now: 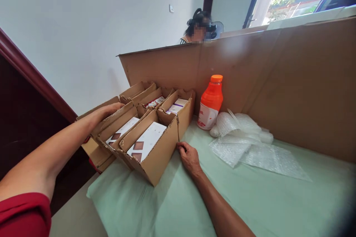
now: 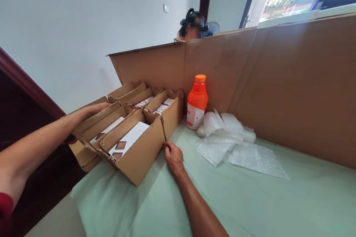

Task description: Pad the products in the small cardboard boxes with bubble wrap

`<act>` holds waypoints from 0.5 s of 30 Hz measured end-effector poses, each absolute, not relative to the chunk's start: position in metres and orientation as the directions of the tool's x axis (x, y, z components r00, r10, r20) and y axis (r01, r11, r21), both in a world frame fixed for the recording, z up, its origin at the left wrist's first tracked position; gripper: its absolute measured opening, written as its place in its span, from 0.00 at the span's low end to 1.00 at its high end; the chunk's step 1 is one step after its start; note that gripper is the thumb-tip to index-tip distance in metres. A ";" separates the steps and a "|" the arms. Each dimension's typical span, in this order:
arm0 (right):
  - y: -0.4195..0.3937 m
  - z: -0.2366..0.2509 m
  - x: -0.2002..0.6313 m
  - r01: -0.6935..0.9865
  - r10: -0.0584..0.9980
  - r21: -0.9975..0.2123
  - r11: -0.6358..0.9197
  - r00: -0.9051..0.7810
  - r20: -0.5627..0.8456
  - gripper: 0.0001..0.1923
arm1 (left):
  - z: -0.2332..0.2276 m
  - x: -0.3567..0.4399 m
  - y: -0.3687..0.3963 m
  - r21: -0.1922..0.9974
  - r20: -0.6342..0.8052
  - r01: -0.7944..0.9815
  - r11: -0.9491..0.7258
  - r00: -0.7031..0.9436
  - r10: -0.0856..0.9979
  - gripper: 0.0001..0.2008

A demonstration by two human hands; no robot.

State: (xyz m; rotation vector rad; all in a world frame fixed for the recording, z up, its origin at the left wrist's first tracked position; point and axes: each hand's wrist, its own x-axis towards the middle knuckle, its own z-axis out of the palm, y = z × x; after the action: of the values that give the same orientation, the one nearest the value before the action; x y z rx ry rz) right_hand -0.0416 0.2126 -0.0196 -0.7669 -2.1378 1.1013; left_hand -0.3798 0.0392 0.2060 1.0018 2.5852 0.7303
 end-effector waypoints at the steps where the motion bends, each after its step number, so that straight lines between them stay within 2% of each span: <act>1: 0.213 -0.021 -0.042 0.210 0.718 -0.850 0.484 -0.650 0.248 0.16 | 0.202 -0.382 0.043 0.539 -0.082 0.551 0.637 -0.718 0.691 0.15; 7: 0.212 -0.024 -0.042 0.207 0.725 -0.858 0.470 -0.645 0.242 0.15 | 0.200 -0.382 0.052 0.493 -0.078 0.583 0.646 -0.710 0.700 0.09; 15: 0.210 -0.021 -0.041 0.219 0.728 -0.859 0.462 -0.647 0.227 0.15 | 0.205 -0.346 0.024 0.509 -0.108 0.563 0.651 -0.709 0.697 0.12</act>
State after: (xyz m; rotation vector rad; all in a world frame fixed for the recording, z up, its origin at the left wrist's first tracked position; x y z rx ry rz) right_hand -0.0406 0.2098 -0.0210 -0.7847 -2.1280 1.1321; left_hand -0.3462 0.0244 0.2050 1.0098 2.5775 0.6496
